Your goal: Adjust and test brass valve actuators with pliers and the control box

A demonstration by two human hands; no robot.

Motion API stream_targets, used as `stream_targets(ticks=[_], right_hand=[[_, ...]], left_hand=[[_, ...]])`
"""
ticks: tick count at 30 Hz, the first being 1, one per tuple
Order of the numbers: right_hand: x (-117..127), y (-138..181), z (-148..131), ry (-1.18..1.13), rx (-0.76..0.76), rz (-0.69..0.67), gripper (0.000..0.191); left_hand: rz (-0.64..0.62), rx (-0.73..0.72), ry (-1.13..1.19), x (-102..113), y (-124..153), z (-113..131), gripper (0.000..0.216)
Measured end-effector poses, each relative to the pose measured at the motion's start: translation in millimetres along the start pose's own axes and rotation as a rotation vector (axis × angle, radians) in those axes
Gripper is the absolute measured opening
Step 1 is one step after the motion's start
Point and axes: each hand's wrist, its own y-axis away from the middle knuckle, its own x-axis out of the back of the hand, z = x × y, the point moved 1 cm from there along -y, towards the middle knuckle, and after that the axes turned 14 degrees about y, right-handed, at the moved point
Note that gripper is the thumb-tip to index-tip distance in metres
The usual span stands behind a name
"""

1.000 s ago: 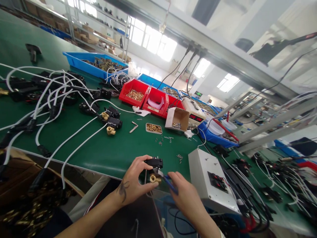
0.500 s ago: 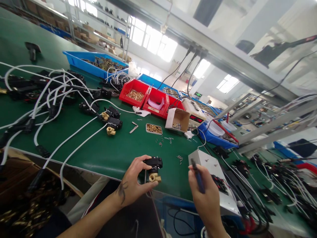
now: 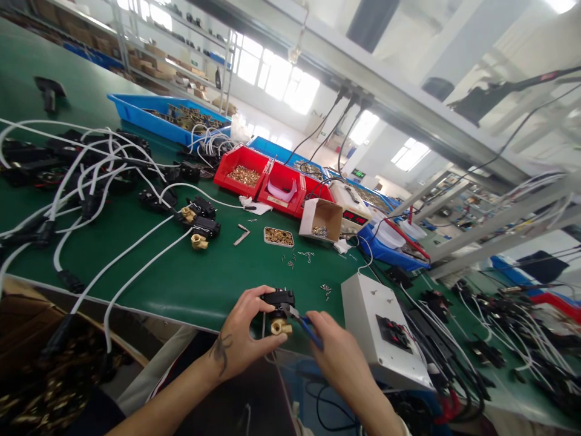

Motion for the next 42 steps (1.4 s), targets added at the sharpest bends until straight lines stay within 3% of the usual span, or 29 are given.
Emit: stream_targets(ticks=[2, 6, 7, 10, 11, 12, 15, 16, 17, 20, 21, 22, 26, 27, 31, 32, 33, 36, 37, 39, 42], right_hand=[[-2, 0, 0, 0.009, 0.027, -0.092, 0.031], [3, 1, 1, -0.12, -0.183, 0.269, 0.014], [2, 1, 0, -0.12, -0.179, 0.247, 0.014], [-4, 1, -3, -0.057, -0.053, -0.11, 0.027], [-4, 1, -4, -0.046, -0.028, -0.163, 0.029], [-3, 1, -4, -0.046, -0.031, -0.131, 0.028], [6, 0, -3, -0.116, -0.155, 0.225, 0.016], [6, 1, -3, -0.127, -0.179, 0.27, 0.015], [5, 1, -3, -0.11, -0.164, 0.236, 0.018], [-4, 2, -5, -0.007, 0.023, -0.084, 0.03], [-6, 2, -5, 0.007, 0.057, -0.131, 0.032], [-5, 2, -4, -0.003, 0.043, -0.106, 0.031], [4, -1, 0, -0.133, -0.187, 0.251, 0.012], [4, -1, 0, -0.131, -0.196, 0.257, 0.012], [-5, 1, -2, -0.068, -0.041, -0.161, 0.029], [-5, 1, -2, -0.044, -0.017, -0.189, 0.03], [-5, 1, -1, -0.041, -0.024, -0.145, 0.028], [0, 1, 2, -0.103, -0.168, 0.214, 0.013], [0, 2, 2, -0.121, -0.203, 0.275, 0.012], [-5, 2, 0, -0.09, -0.156, 0.188, 0.017], [-11, 2, -2, -0.023, -0.002, -0.119, 0.03]], left_hand=[[0.012, -0.001, 0.004, -1, 1, -1, 0.038], [0.01, -0.003, 0.009, -1, 1, -1, 0.037], [0.011, -0.008, 0.009, -1, 1, -1, 0.037], [0.02, -0.01, 0.007, -1, 2, -3, 0.037], [0.02, -0.008, 0.006, -2, 3, -4, 0.037], [0.02, -0.007, 0.006, -2, 3, -4, 0.037], [0.016, -0.014, 0.005, -2, 2, -2, 0.037], [0.011, -0.015, -0.001, -1, 2, -1, 0.037], [0.008, -0.018, -0.009, -1, 1, 0, 0.037], [-0.01, -0.039, -0.032, 0, 0, 2, 0.038], [-0.013, -0.043, -0.036, 0, 0, 2, 0.038], [-0.016, -0.043, -0.036, 0, 0, 2, 0.038], [0.013, -0.012, -0.009, -1, 2, -1, 0.037], [0.02, -0.01, 0.0, -1, 3, -2, 0.036], [0.019, -0.021, 0.0, -1, 2, -3, 0.036], [0.018, -0.018, -0.005, -1, 2, -2, 0.037], [0.016, -0.013, -0.009, -1, 1, -1, 0.037], [0.024, -0.009, -0.005, 0, -1, 0, 0.038], [0.026, -0.009, -0.004, 0, -1, 1, 0.039], [0.018, -0.006, -0.013, 0, -1, 1, 0.038], [0.009, -0.001, -0.028, 0, 0, 0, 0.037]])
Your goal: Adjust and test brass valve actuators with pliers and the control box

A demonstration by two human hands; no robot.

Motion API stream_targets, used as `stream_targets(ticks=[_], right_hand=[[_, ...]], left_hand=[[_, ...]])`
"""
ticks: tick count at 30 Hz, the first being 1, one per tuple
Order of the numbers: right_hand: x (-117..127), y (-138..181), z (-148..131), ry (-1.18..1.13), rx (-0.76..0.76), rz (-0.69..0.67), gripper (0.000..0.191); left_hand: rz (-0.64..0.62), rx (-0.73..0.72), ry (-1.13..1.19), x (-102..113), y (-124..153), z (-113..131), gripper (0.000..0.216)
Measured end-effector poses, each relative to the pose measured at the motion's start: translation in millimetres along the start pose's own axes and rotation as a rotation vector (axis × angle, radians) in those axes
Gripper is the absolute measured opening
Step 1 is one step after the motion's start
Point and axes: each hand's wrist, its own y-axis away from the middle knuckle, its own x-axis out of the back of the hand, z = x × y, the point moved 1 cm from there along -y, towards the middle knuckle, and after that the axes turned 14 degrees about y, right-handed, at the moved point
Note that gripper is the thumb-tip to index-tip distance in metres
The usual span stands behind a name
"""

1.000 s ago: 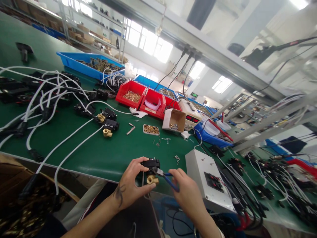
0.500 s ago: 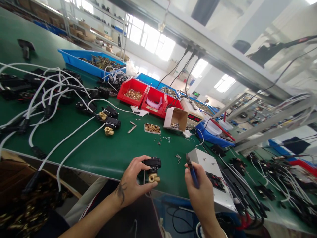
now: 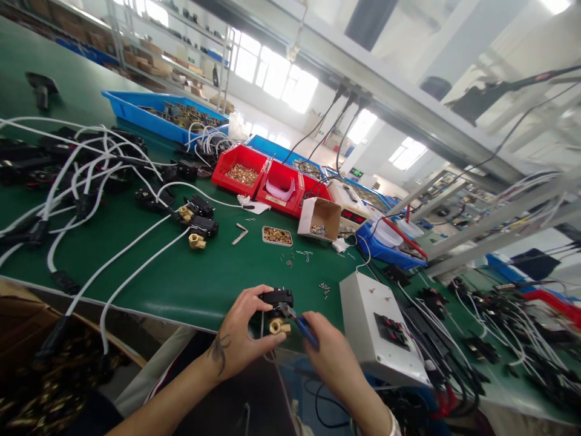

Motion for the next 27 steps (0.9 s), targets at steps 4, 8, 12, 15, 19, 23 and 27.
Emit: stream_targets(ticks=[4, 8, 12, 15, 19, 23, 27], right_hand=[[8, 0, 2, -0.123, -0.154, 0.294, 0.015], [3, 0, 0, -0.082, -0.119, 0.088, 0.022], [3, -1, 0, -0.003, -0.063, 0.074, 0.023], [10, 0, 1, -0.105, -0.183, 0.387, 0.011], [4, -1, -2, 0.018, -0.047, 0.051, 0.024], [7, -2, -1, -0.024, -0.071, 0.171, 0.024], [9, -2, -3, -0.083, -0.127, 0.197, 0.019]], left_hand=[[0.002, 0.007, 0.0, 0, 1, 0, 0.037], [0.006, -0.006, 0.009, 0, 2, 0, 0.037], [0.021, 0.005, 0.021, 0, 3, -3, 0.036], [0.015, 0.009, 0.033, 0, 3, -4, 0.036], [0.012, 0.004, 0.03, -1, 3, -4, 0.035], [0.02, 0.004, 0.029, -2, 3, -4, 0.036], [0.002, 0.017, 0.017, -1, 3, -5, 0.037]])
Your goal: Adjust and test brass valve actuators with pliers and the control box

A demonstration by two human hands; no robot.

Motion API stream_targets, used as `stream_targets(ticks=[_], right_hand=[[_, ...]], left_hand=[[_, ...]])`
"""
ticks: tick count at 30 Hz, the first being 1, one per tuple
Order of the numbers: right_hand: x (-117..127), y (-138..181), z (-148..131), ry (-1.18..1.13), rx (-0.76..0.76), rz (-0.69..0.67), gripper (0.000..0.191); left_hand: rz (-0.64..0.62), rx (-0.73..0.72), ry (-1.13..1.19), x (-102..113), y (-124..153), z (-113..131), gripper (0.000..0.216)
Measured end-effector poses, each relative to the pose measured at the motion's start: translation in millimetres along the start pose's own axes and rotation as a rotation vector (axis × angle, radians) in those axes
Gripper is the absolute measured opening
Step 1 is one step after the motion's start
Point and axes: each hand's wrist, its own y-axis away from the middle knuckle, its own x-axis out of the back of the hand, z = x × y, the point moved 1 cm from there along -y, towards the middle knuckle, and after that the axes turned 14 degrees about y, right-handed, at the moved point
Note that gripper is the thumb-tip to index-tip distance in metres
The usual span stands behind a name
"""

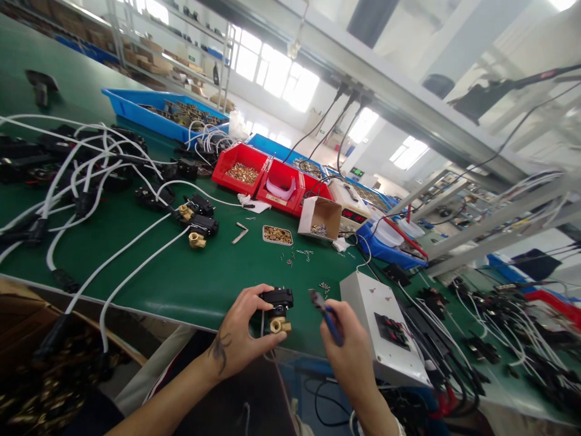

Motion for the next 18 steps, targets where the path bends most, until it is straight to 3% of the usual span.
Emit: stream_targets(ticks=[2, 3, 4, 7, 8, 9, 12, 13, 14, 18], right_hand=[[-3, 1, 0, 0.101, 0.051, -0.251, 0.027], [-3, 1, 1, 0.129, 0.072, -0.306, 0.029], [-2, 1, 1, 0.126, 0.073, -0.282, 0.029], [4, -1, 2, 0.004, -0.01, 0.079, 0.017], [4, 0, 1, -0.024, -0.032, 0.141, 0.014], [3, 0, 1, -0.021, -0.031, 0.122, 0.014], [-5, 1, -2, 0.098, 0.073, -0.188, 0.027], [-6, 1, -3, 0.134, 0.102, -0.233, 0.029], [-5, 0, -3, 0.141, 0.113, -0.204, 0.03], [2, -2, -2, -0.008, -0.005, 0.166, 0.015]], left_hand=[[-0.001, -0.007, -0.007, 1, 0, 1, 0.037], [0.002, -0.011, -0.007, 1, 0, 1, 0.037], [0.008, -0.013, -0.006, 1, 0, 2, 0.036], [0.009, -0.011, -0.008, 2, -2, 4, 0.036], [0.006, -0.01, -0.012, 2, -2, 5, 0.037], [0.003, -0.009, -0.015, 2, -3, 5, 0.037], [0.014, -0.016, -0.004, 1, -2, 4, 0.035], [0.018, -0.016, 0.003, 1, -2, 3, 0.035], [0.022, -0.015, 0.009, 1, -1, 2, 0.035], [0.027, -0.009, 0.019, 0, 1, 0, 0.035]])
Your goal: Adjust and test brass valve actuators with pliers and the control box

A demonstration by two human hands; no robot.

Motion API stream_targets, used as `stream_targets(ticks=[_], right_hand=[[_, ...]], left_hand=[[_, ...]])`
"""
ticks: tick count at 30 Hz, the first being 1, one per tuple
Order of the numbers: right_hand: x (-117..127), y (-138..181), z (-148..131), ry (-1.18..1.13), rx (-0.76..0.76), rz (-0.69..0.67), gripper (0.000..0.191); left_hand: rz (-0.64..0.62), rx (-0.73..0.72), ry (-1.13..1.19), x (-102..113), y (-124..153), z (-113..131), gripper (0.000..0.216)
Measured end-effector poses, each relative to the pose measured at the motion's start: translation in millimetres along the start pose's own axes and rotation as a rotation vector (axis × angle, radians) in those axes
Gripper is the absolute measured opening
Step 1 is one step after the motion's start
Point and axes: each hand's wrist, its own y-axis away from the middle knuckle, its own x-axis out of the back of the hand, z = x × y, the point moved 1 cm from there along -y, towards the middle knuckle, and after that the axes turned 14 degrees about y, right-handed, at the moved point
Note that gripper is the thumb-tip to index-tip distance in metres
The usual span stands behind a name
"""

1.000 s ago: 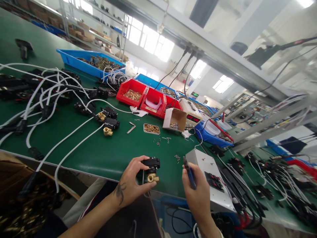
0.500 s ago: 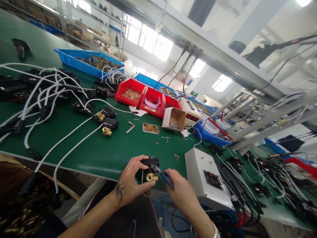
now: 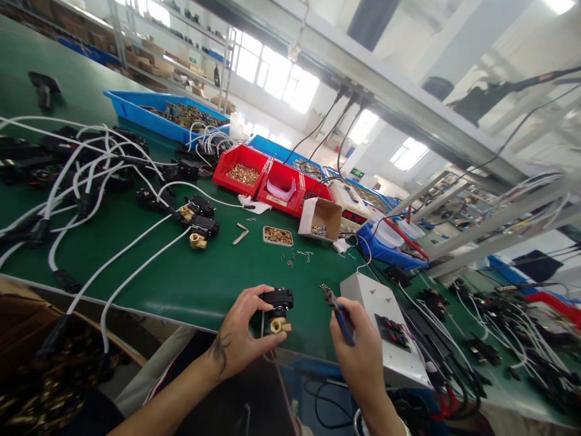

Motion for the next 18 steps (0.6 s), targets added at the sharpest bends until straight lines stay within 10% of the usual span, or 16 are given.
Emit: stream_targets(ticks=[5, 10, 15, 18], right_hand=[[-9.2, 5.3, 0.6, 0.157, 0.115, -0.384, 0.026], [0.5, 0.0, 2.0, 0.016, 0.012, -0.017, 0.015], [-8.0, 4.6, -0.3, 0.065, 0.082, -0.412, 0.029], [-4.1, 2.8, 0.9, 0.077, 0.067, -0.244, 0.026]], left_hand=[[-0.005, -0.007, -0.001, 0.6, -0.3, 0.6, 0.034], [-0.004, 0.01, -0.007, -0.3, -0.2, 0.4, 0.035], [-0.015, -0.019, -0.042, -0.1, -2.6, 3.5, 0.035], [-0.032, -0.017, -0.062, 1.0, -3.7, 5.2, 0.037]])
